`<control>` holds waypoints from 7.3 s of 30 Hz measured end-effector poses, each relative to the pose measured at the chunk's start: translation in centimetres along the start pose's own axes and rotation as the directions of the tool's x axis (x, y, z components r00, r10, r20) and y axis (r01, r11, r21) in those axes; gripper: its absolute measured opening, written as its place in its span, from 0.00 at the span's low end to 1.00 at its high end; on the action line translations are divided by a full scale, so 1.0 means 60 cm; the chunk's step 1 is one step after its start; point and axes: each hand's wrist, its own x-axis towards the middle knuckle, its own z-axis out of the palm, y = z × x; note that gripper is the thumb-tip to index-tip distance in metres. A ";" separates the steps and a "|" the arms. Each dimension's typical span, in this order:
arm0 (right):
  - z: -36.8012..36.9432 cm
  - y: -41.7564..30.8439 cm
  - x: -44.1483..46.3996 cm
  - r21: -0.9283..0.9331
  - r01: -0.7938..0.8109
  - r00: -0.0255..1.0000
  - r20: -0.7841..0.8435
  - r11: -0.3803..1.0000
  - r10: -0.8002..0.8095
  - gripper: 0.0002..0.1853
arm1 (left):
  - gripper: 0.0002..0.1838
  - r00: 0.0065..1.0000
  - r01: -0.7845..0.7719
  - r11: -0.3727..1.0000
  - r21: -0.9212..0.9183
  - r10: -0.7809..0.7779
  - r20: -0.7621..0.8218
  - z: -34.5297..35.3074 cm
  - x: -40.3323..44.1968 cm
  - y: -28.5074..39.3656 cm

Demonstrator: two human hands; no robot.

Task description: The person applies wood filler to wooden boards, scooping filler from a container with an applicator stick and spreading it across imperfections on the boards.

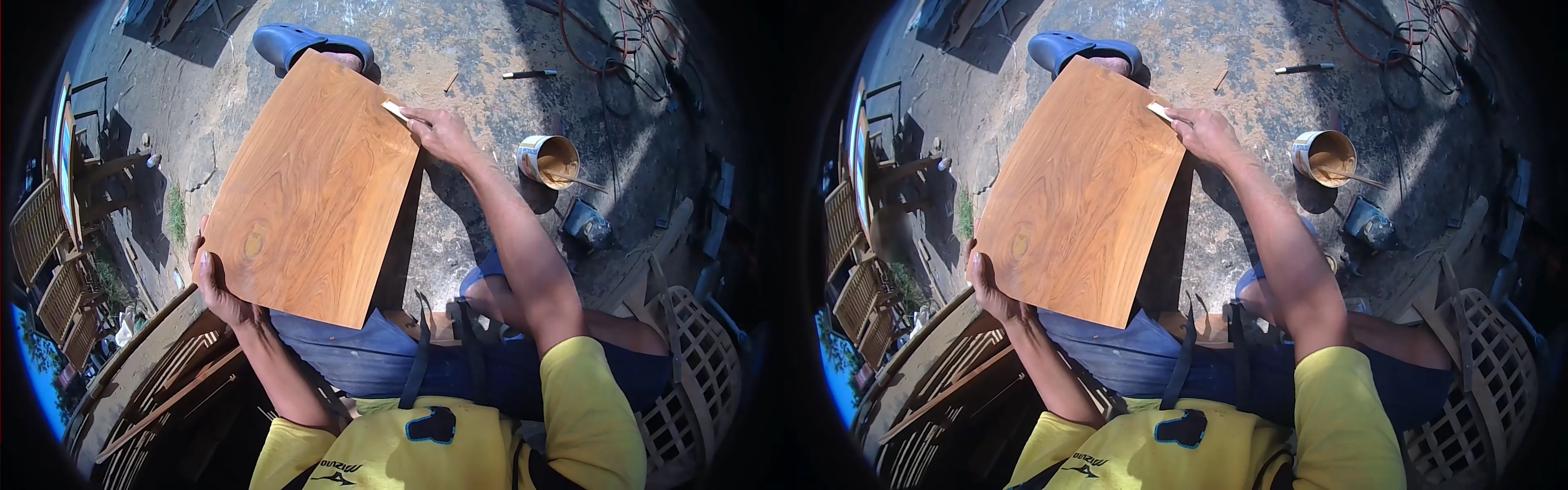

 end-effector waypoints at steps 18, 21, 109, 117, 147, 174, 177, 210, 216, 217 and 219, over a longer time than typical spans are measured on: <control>-0.041 0.000 0.028 -0.050 -0.041 0.994 0.103 0.998 0.046 0.20 | 0.25 0.999 -0.020 0.999 0.042 0.019 0.031 0.013 -0.004 0.003; -0.044 -0.009 0.024 -0.159 -0.058 0.997 0.046 0.985 0.067 0.20 | 0.24 0.999 -0.026 0.999 0.042 0.025 0.029 0.016 -0.006 0.003; 0.101 -0.308 -0.347 -0.075 0.331 0.942 0.079 0.941 -0.325 0.18 | 0.27 0.989 -0.071 0.988 -0.141 0.088 0.122 -0.024 0.009 -0.020; 0.097 -0.290 -0.334 -0.072 0.350 0.937 0.042 0.934 -0.348 0.16 | 0.27 0.987 -0.083 0.989 -0.126 0.099 0.127 -0.026 0.012 -0.020; 0.029 -0.379 -0.305 -0.201 0.583 0.794 0.348 0.787 -0.498 0.18 | 0.25 0.990 -0.095 0.975 -0.200 0.113 0.082 -0.033 0.018 -0.026; 0.029 -0.380 -0.219 -0.311 0.713 0.689 0.479 0.629 -0.544 0.19 | 0.26 0.992 -0.055 0.992 -0.113 0.067 0.103 -0.021 0.009 -0.015; 0.013 -0.367 -0.196 -0.426 0.672 0.737 0.464 0.606 -0.491 0.16 | 0.26 0.994 -0.065 0.991 -0.113 0.075 0.080 -0.021 0.010 -0.017; 0.073 -0.245 -0.249 -0.068 0.277 0.960 0.067 0.958 -0.273 0.16 | 0.26 0.993 -0.078 0.990 -0.119 0.088 0.085 -0.016 0.007 -0.017; 0.068 -0.249 -0.240 -0.096 0.250 0.967 0.074 0.963 -0.243 0.17 | 0.26 0.993 -0.082 0.990 -0.112 0.091 0.072 -0.012 0.007 -0.016; 0.068 -0.255 -0.239 -0.065 0.224 0.971 0.103 0.972 -0.217 0.17 | 0.26 0.993 -0.077 0.990 -0.117 0.088 0.085 -0.013 0.008 -0.014; 0.037 -0.259 -0.231 -0.156 0.231 0.965 0.163 0.960 -0.205 0.16 | 0.26 0.993 -0.083 0.990 -0.115 0.092 0.074 -0.012 0.008 -0.015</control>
